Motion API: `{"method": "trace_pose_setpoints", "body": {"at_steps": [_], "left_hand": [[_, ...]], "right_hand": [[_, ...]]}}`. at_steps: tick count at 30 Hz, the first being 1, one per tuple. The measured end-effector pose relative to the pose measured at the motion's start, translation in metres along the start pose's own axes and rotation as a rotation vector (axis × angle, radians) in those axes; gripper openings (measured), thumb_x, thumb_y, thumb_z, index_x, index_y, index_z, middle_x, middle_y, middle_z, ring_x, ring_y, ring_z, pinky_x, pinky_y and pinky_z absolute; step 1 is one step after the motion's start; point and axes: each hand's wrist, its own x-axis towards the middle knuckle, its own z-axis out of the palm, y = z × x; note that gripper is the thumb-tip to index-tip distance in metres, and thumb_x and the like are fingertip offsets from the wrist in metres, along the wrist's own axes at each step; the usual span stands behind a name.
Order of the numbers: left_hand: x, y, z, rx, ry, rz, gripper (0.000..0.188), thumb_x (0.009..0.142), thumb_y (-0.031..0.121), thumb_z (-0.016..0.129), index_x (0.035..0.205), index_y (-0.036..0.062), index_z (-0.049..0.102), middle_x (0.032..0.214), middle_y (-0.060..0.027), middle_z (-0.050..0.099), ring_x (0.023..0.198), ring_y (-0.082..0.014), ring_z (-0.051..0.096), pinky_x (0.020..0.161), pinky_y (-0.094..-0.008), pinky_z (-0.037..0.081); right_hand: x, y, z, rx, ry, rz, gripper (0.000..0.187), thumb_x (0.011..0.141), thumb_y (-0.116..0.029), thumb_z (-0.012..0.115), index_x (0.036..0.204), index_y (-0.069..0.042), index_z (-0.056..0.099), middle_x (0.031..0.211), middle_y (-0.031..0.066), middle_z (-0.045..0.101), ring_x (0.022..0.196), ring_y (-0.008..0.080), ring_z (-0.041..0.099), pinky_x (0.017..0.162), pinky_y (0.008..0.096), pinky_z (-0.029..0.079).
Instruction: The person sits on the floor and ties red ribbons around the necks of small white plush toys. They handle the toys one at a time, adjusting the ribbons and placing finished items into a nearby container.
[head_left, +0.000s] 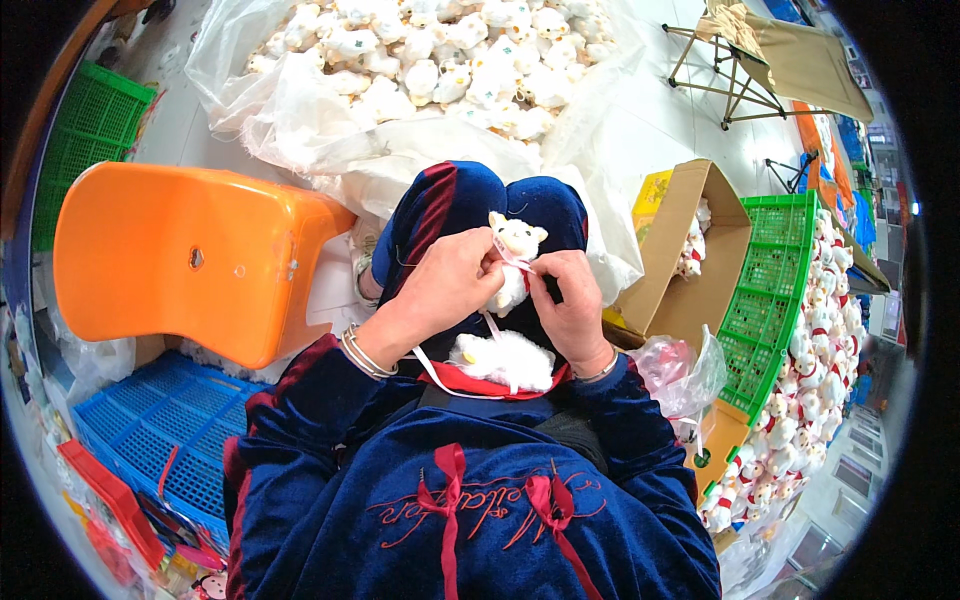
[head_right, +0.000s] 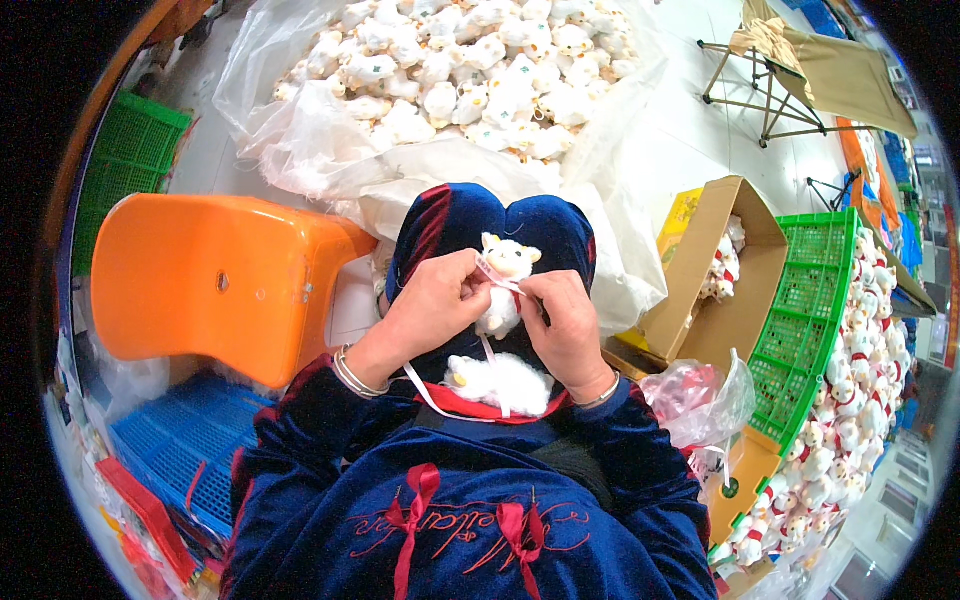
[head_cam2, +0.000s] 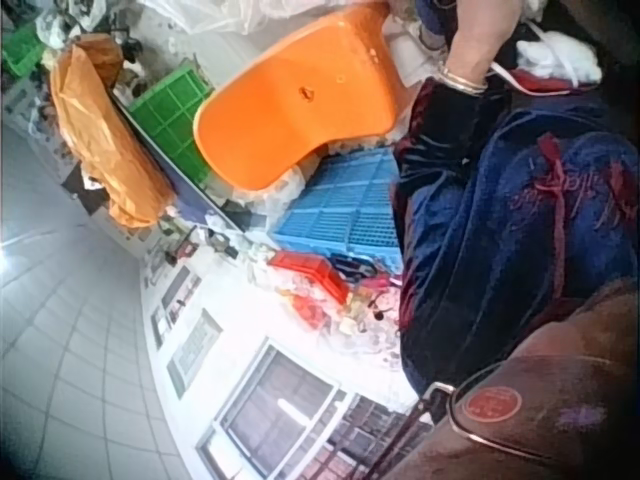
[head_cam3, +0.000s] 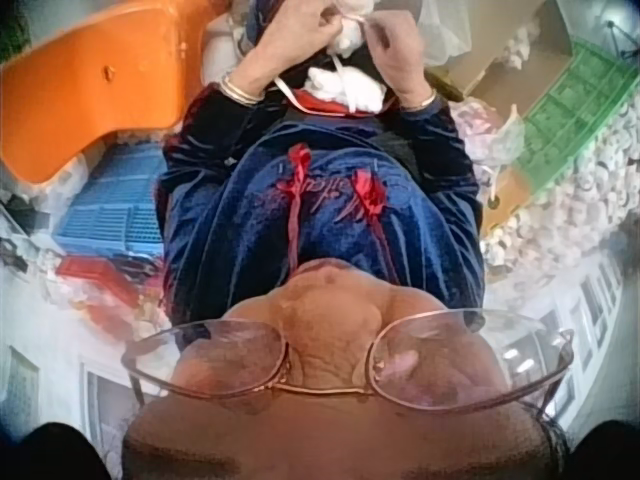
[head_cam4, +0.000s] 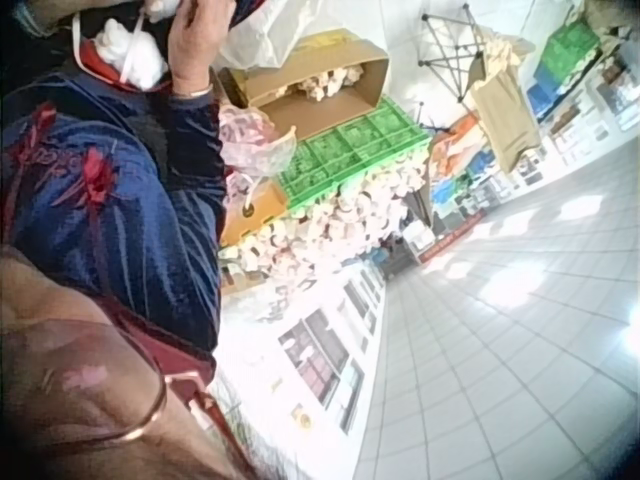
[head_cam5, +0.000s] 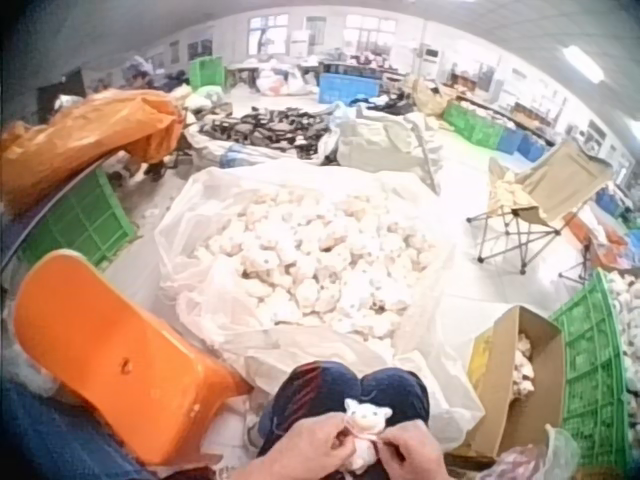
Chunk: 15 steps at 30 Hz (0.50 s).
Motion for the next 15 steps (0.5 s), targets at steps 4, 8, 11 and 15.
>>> {"method": "trace_pose_setpoints", "body": {"at_steps": [4, 8, 11, 15], "left_hand": [[0.003, -0.007, -0.004, -0.221, -0.073, -0.180, 0.011, 0.090, 0.006, 0.062, 0.094, -0.0038, 0.063, 0.079, -0.0072, 0.067, 0.069, -0.0122, 0.065, 0.064, -0.0290, 0.052], [0.007, -0.001, -0.011, -0.445, -0.077, -0.296, 0.012, 0.094, 0.010, 0.063, 0.092, -0.0012, 0.065, 0.076, -0.0026, 0.066, 0.067, -0.0071, 0.062, 0.061, -0.0244, 0.050], [0.010, 0.003, -0.005, -0.262, -0.018, -0.307, 0.019, 0.096, 0.018, 0.067, 0.090, -0.0004, 0.065, 0.075, -0.0017, 0.065, 0.065, -0.0052, 0.060, 0.060, -0.0231, 0.049], [0.006, 0.001, 0.007, -0.312, 0.075, -0.214, 0.024, 0.096, 0.023, 0.070, 0.087, 0.0005, 0.066, 0.075, -0.0006, 0.065, 0.065, -0.0036, 0.057, 0.059, -0.0220, 0.046]], "right_hand": [[-0.007, -0.006, -0.011, 0.090, 0.084, 0.235, 0.025, 0.087, 0.004, 0.070, 0.109, -0.002, 0.060, 0.099, 0.0090, 0.057, 0.079, 0.0178, 0.056, 0.070, 0.0292, 0.047], [-0.015, 0.005, -0.024, 0.295, -0.014, 0.571, 0.025, 0.105, -0.023, 0.057, 0.102, 0.001, 0.063, 0.077, 0.0031, 0.059, 0.068, 0.0075, 0.052, 0.062, 0.0222, 0.042], [-0.006, 0.000, -0.035, 0.444, -0.347, 0.926, 0.047, 0.107, -0.042, 0.049, 0.101, 0.002, 0.067, 0.066, 0.0023, 0.059, 0.055, 0.0081, 0.051, 0.052, 0.0219, 0.041], [-0.004, 0.002, -0.026, 0.679, -0.281, 1.098, 0.059, 0.107, -0.051, 0.045, 0.103, 0.003, 0.068, 0.062, 0.0037, 0.060, 0.044, 0.0091, 0.050, 0.041, 0.0234, 0.036]]}}
